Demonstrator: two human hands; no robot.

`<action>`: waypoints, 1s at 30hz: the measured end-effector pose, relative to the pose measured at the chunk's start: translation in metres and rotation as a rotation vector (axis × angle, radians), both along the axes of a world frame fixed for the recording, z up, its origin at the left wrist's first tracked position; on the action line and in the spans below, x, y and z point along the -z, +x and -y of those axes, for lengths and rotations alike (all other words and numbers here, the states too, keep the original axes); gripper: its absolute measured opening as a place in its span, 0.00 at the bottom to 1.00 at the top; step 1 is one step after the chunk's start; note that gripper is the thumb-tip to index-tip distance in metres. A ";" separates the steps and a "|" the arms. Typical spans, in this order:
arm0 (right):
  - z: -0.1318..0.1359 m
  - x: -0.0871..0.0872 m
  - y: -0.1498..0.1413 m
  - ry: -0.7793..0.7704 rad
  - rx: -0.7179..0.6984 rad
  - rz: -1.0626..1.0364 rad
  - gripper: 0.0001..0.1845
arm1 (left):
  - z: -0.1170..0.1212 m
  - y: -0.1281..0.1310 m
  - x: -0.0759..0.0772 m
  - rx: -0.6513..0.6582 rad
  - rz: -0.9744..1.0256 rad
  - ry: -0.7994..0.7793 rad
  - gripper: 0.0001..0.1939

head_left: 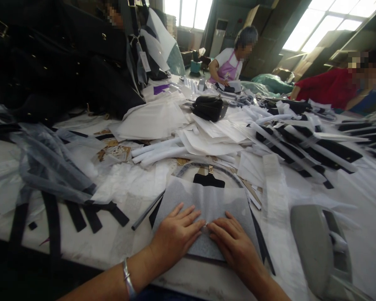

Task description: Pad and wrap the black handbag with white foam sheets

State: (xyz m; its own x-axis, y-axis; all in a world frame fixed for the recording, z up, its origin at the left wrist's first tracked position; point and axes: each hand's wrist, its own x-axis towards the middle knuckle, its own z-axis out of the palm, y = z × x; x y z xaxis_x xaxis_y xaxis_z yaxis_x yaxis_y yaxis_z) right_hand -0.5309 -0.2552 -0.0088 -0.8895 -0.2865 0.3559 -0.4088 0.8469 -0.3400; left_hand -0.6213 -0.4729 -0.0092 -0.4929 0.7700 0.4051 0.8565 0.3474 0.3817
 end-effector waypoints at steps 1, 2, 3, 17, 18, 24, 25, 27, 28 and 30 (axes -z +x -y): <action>0.000 0.000 0.000 0.000 0.003 -0.002 0.13 | 0.000 0.000 0.000 -0.002 0.001 0.000 0.14; 0.000 0.000 0.000 0.001 0.000 -0.005 0.13 | 0.000 0.000 0.000 -0.003 0.001 0.002 0.14; 0.000 -0.001 0.000 0.002 -0.009 -0.005 0.13 | 0.000 0.000 0.001 -0.002 0.001 0.002 0.14; 0.001 0.001 0.004 -0.048 -0.011 -0.049 0.15 | 0.000 0.001 0.004 0.016 -0.050 0.050 0.13; 0.001 0.002 0.004 -0.042 -0.005 -0.067 0.16 | 0.001 0.002 0.005 0.025 -0.062 0.067 0.13; 0.003 0.001 0.006 0.014 -0.031 -0.136 0.16 | 0.000 0.003 0.006 0.028 -0.081 0.102 0.12; 0.004 0.000 0.005 0.023 -0.030 -0.132 0.15 | 0.000 0.003 0.005 0.028 -0.083 0.094 0.12; 0.005 -0.001 0.003 0.044 -0.023 -0.118 0.13 | -0.001 0.002 0.004 0.028 -0.083 0.071 0.13; 0.005 -0.001 0.003 0.055 -0.018 -0.110 0.13 | -0.001 0.002 0.004 0.028 -0.083 0.057 0.13; 0.007 0.001 0.003 0.078 -0.006 -0.092 0.12 | -0.002 0.001 0.003 0.037 -0.082 0.026 0.13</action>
State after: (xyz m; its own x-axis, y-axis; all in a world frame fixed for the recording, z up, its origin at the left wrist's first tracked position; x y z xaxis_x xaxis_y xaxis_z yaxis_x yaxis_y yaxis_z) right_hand -0.5280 -0.2618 -0.0094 -0.8525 -0.3214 0.4122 -0.4399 0.8671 -0.2337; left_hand -0.6204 -0.4711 -0.0127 -0.4283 0.7757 0.4634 0.8975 0.3056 0.3180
